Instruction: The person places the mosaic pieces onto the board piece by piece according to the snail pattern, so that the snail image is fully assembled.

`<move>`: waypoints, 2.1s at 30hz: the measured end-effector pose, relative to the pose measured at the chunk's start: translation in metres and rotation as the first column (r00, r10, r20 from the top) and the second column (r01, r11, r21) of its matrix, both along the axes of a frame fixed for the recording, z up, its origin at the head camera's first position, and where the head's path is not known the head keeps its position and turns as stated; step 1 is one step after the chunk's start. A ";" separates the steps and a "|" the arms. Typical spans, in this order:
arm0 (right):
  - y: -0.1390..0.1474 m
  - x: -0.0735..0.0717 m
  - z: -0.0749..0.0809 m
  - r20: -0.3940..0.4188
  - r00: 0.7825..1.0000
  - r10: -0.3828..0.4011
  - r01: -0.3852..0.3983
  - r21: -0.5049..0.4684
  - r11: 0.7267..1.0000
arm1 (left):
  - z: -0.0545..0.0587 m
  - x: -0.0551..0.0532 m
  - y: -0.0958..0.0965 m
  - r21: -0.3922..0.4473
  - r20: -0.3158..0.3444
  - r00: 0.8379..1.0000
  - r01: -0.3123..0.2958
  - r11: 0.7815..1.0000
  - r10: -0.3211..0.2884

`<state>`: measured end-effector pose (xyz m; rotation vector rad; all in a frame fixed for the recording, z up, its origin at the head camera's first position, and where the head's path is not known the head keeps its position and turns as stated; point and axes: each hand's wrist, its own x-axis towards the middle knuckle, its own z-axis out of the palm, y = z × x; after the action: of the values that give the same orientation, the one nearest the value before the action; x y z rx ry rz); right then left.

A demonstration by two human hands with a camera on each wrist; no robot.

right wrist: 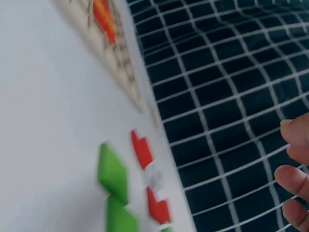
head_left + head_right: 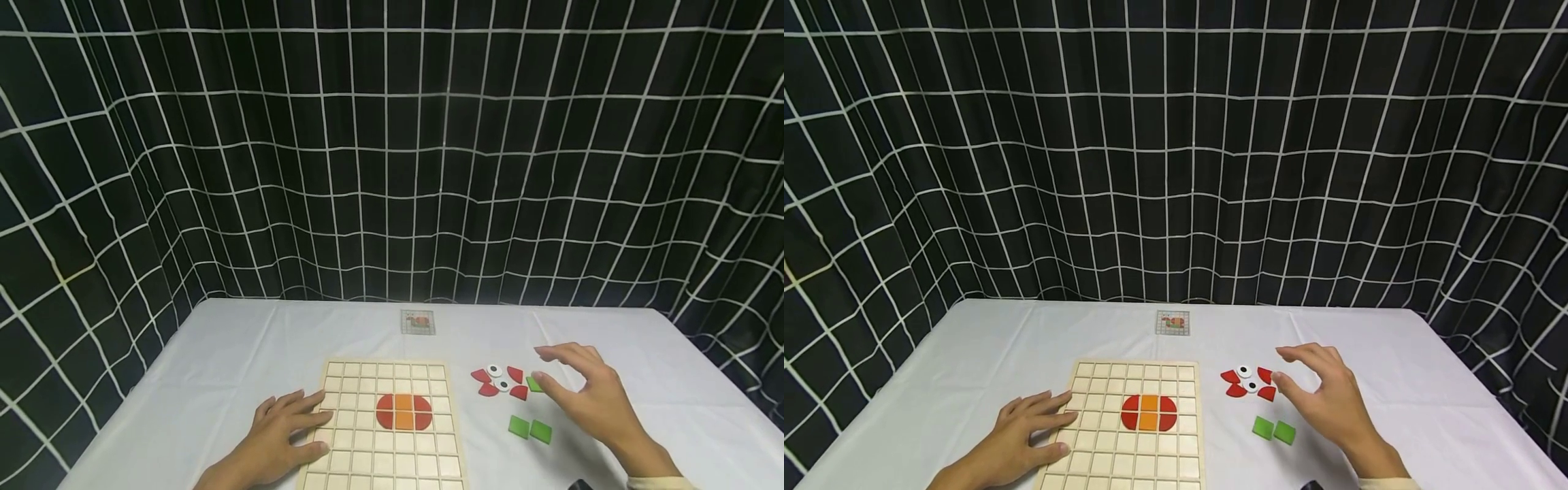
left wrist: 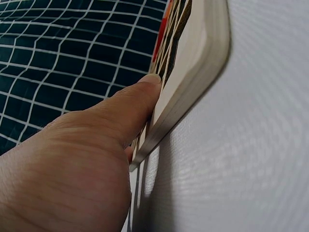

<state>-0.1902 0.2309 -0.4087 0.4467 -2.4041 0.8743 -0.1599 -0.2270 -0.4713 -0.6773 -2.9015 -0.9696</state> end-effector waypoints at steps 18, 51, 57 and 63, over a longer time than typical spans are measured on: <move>0.010 -0.024 -0.053 0.047 0.998 0.051 -0.056 0.115 0.992 | 0.001 0.001 0.001 -0.007 -0.020 1.000 0.015 1.000 -0.016; -0.004 -0.025 -0.059 0.167 0.986 0.023 -0.057 0.203 0.977 | 0.000 0.001 0.001 -0.011 -0.019 1.000 -0.004 1.000 0.004; -0.007 -0.021 -0.052 -0.025 0.998 0.062 -0.059 0.125 0.990 | -0.002 0.001 0.000 -0.002 -0.021 1.000 0.016 1.000 -0.016; -0.021 -0.012 -0.031 -0.142 0.983 0.116 -0.105 0.085 0.991 | -0.001 0.000 -0.001 0.013 -0.024 0.999 0.023 1.000 -0.023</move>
<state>-0.2022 0.2099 -0.4399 0.6565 -2.3010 0.7695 -0.1594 -0.2276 -0.4728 -0.7184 -2.8707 -0.9746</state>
